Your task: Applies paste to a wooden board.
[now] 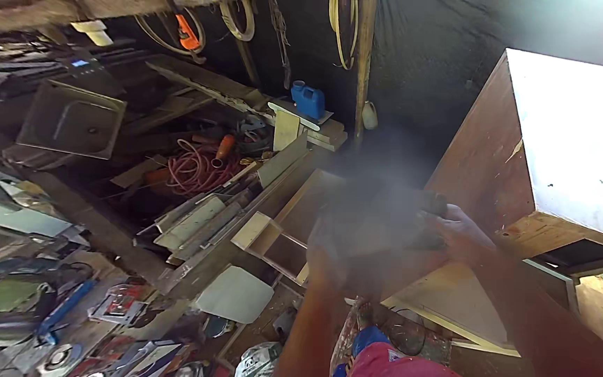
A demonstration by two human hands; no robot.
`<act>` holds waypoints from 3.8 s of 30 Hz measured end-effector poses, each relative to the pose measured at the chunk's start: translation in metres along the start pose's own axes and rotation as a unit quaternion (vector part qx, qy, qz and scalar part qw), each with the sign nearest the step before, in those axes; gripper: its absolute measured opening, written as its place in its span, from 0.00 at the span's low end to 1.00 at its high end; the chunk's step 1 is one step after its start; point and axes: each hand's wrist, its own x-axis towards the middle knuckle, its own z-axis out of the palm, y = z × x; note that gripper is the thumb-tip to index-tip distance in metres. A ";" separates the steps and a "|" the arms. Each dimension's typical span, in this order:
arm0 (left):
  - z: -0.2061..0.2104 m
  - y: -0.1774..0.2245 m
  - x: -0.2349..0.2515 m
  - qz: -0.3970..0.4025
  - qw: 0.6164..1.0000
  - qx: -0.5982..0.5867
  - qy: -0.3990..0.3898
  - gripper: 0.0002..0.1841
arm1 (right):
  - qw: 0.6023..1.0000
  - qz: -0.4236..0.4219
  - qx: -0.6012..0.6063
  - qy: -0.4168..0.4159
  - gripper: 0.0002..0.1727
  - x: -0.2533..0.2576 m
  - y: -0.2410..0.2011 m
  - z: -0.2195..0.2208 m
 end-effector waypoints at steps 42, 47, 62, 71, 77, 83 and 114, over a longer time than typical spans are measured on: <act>-0.003 -0.009 -0.052 0.003 0.998 0.001 -0.058 0.16 | 0.952 0.185 0.208 0.126 0.18 -0.026 0.065 0.042; -0.010 0.018 -0.033 0.029 0.996 -0.031 -0.084 0.18 | 0.985 -0.094 -0.140 -0.026 0.17 -0.092 0.027 0.023; 0.110 -0.088 0.097 -0.128 0.991 -0.003 -0.046 0.18 | 0.730 -0.066 -0.643 0.224 0.10 0.006 -0.272 -0.233; 0.222 -0.094 0.203 -0.136 0.976 0.043 -0.166 0.19 | 0.700 -0.128 -0.693 0.119 0.16 0.093 -0.257 -0.268; 0.350 -0.078 0.250 -0.172 0.927 0.118 -0.313 0.18 | 0.590 -0.245 -0.765 0.076 0.19 0.148 -0.241 -0.263; 0.451 -0.083 0.268 -0.214 0.887 0.132 -0.387 0.15 | 0.557 -0.234 -0.792 0.083 0.18 0.174 -0.240 -0.291; 0.348 -0.185 0.353 -0.324 0.938 -0.040 -0.118 0.16 | 0.664 0.180 -0.694 0.213 0.12 0.351 -0.200 -0.397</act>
